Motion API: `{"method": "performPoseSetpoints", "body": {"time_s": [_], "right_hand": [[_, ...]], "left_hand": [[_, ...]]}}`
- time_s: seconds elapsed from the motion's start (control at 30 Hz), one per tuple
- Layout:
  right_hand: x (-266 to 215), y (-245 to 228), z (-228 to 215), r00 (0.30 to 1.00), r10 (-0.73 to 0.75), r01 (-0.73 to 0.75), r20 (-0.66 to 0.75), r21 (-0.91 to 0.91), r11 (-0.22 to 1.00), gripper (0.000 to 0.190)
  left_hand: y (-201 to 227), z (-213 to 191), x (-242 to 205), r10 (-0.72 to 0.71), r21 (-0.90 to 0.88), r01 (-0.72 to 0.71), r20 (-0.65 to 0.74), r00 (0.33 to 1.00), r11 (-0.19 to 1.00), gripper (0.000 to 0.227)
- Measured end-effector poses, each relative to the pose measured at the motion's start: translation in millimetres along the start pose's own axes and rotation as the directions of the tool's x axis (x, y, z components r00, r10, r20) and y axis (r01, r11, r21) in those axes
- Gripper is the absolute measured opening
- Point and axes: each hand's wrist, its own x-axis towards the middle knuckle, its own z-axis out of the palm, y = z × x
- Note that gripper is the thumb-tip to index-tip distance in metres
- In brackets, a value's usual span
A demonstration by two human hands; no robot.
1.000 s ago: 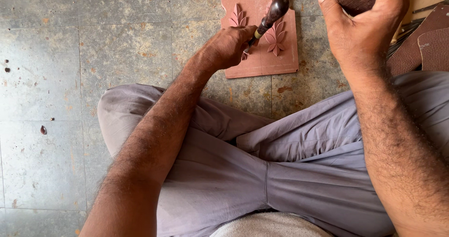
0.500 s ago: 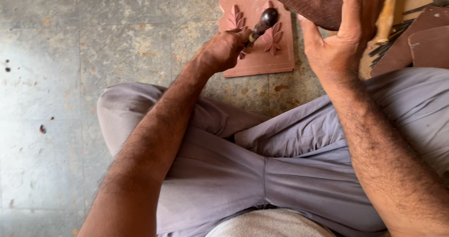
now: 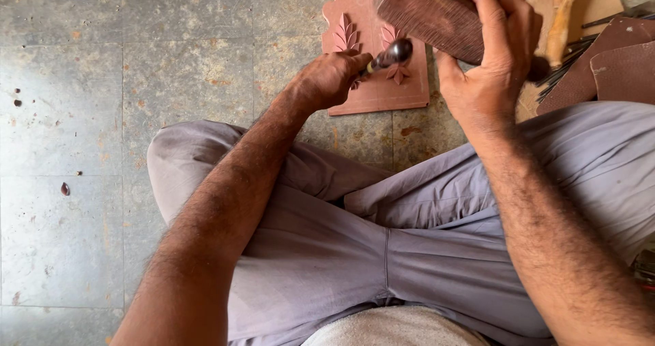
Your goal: The person carves a decorative pattern into a piece of wood using various chisels and a wooden mallet, clearing away shavings with a brush and smoothing parts with sandpaper.
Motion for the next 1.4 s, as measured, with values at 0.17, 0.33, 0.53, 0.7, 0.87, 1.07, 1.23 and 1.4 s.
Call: {"method": "performPoseSetpoints", "body": {"time_s": [0.17,0.33,0.53,0.7,0.87,1.07,1.23,1.4], "right_hand": [[4,-1,-10,0.997,-0.006,0.012,-0.079,0.083,0.997,0.076],[9,8,-8,0.988,0.035,-0.020,-0.149,0.102,0.995,0.069],[5,23,11,0.989,0.145,-0.135,-0.035,0.202,0.970,0.073],[0,37,29,0.994,0.106,-0.101,-0.013,0.207,0.973,0.081],[-4,45,32,0.986,0.164,-0.158,-0.012,0.194,0.968,0.082],[-2,43,32,0.984,0.180,-0.173,-0.013,0.220,0.960,0.080],[-1,42,31,0.990,0.136,-0.129,-0.037,0.163,0.978,0.081],[2,38,27,0.984,0.171,-0.155,-0.045,0.244,0.957,0.074]], "left_hand": [[-8,-6,3,0.106,0.022,-0.107,0.013,0.994,0.994,0.018],[-25,-37,-9,0.013,-0.057,-0.015,-0.033,0.999,0.998,0.020],[-27,-25,-7,-0.049,-0.225,0.031,-0.074,0.996,0.974,0.022],[-14,-20,9,-0.180,-0.210,0.200,0.114,0.977,0.957,0.013],[-15,-17,15,-0.062,-0.199,0.078,0.084,0.994,0.977,0.015],[-19,-16,14,-0.032,-0.154,0.044,0.084,0.996,0.987,0.016],[-18,-16,14,-0.059,-0.199,0.083,0.123,0.991,0.976,0.011],[-16,-17,13,-0.054,-0.185,0.076,0.119,0.991,0.980,0.014]]}}
